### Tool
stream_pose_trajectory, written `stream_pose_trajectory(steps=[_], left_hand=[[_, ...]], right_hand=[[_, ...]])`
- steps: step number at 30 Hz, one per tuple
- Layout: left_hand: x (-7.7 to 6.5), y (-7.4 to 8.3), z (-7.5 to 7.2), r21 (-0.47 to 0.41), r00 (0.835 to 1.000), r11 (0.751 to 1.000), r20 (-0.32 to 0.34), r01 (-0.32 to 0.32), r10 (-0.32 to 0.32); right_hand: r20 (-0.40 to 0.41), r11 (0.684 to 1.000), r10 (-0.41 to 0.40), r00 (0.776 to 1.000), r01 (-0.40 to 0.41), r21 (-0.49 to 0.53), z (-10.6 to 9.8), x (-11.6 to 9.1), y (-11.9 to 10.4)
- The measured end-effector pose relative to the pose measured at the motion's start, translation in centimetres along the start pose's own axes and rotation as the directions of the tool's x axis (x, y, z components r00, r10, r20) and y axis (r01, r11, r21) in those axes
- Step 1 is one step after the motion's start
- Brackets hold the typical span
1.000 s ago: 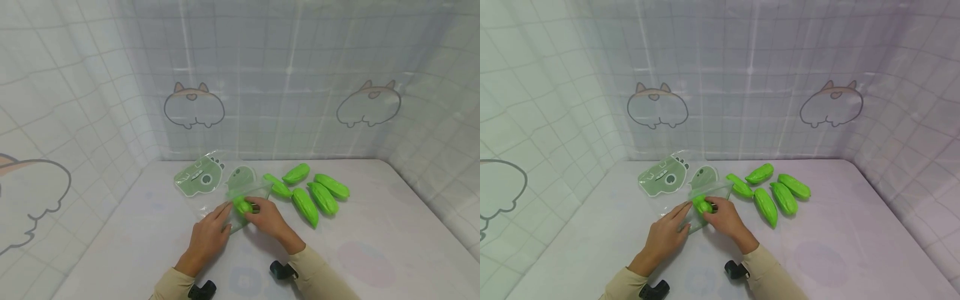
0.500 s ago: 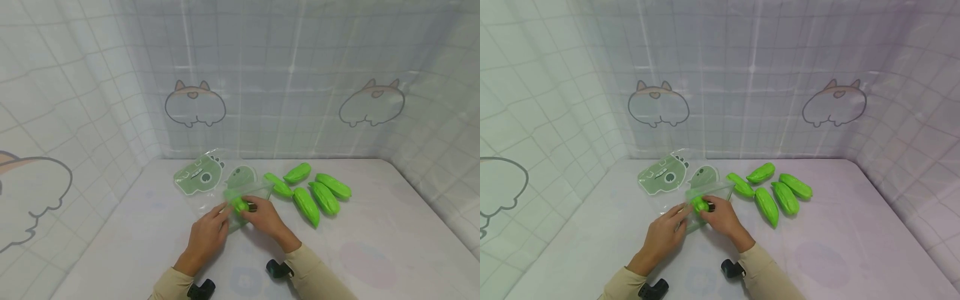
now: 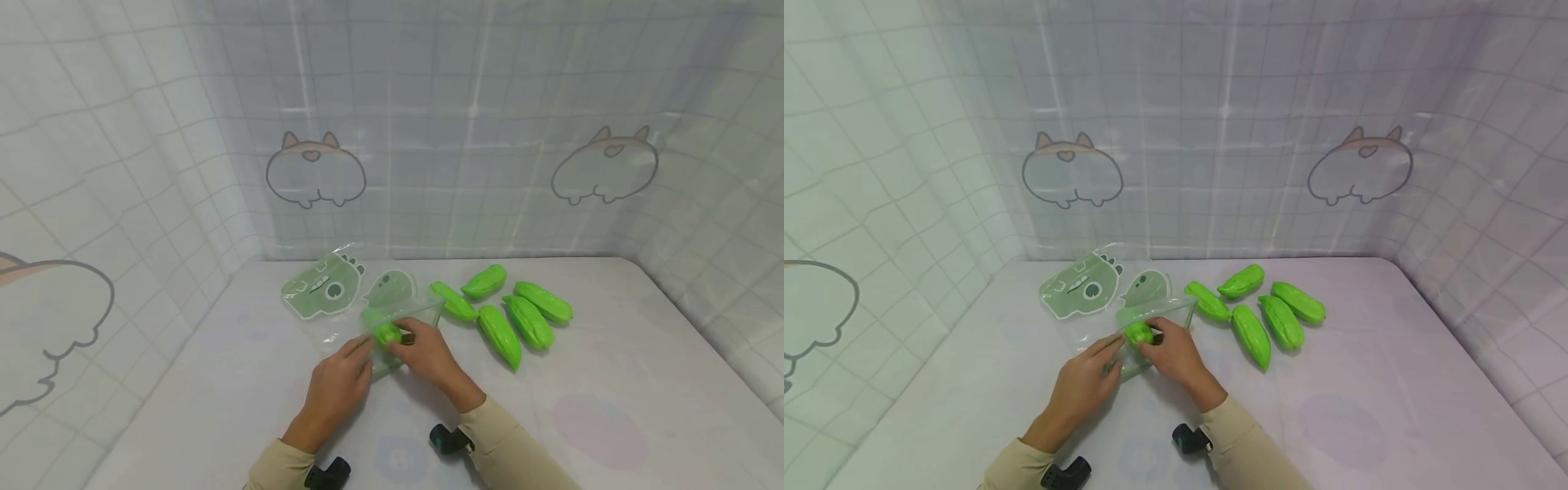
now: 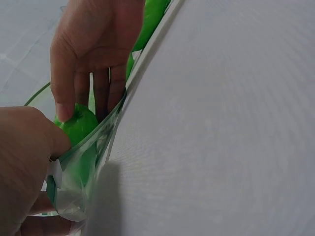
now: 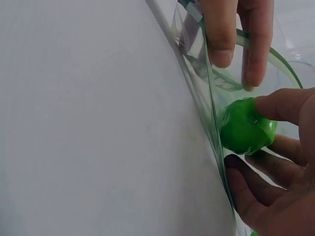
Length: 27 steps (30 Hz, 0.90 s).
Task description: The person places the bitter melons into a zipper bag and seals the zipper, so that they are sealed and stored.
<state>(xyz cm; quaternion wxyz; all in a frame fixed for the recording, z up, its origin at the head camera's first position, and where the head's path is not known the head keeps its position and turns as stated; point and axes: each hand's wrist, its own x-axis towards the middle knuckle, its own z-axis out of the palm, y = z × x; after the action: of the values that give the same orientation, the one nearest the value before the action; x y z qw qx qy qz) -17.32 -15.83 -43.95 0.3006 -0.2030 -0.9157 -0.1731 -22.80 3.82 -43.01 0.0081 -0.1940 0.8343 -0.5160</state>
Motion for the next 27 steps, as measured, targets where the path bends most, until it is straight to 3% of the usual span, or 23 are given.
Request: stream_pose_trajectory(steps=[9,21,27], left_hand=[[0.10,-0.04,0.25,0.021,1.000,1.000,-0.022,-0.020,0.020],[0.08,0.15,-0.01,0.032,1.000,0.999,-0.023,0.007,-0.006],[0.00,0.21,-0.06,0.035,0.999,0.998,0.009,0.046,-0.046]], right_hand=[[-0.019,1.000,0.000,1.000,-0.001,-0.024,0.44,0.09,0.06],[-0.027,0.999,-0.003,1.000,0.002,-0.047,0.62,0.26,-0.14],[-0.024,0.999,-0.003,1.000,0.001,-0.051,0.64,0.18,0.02]])
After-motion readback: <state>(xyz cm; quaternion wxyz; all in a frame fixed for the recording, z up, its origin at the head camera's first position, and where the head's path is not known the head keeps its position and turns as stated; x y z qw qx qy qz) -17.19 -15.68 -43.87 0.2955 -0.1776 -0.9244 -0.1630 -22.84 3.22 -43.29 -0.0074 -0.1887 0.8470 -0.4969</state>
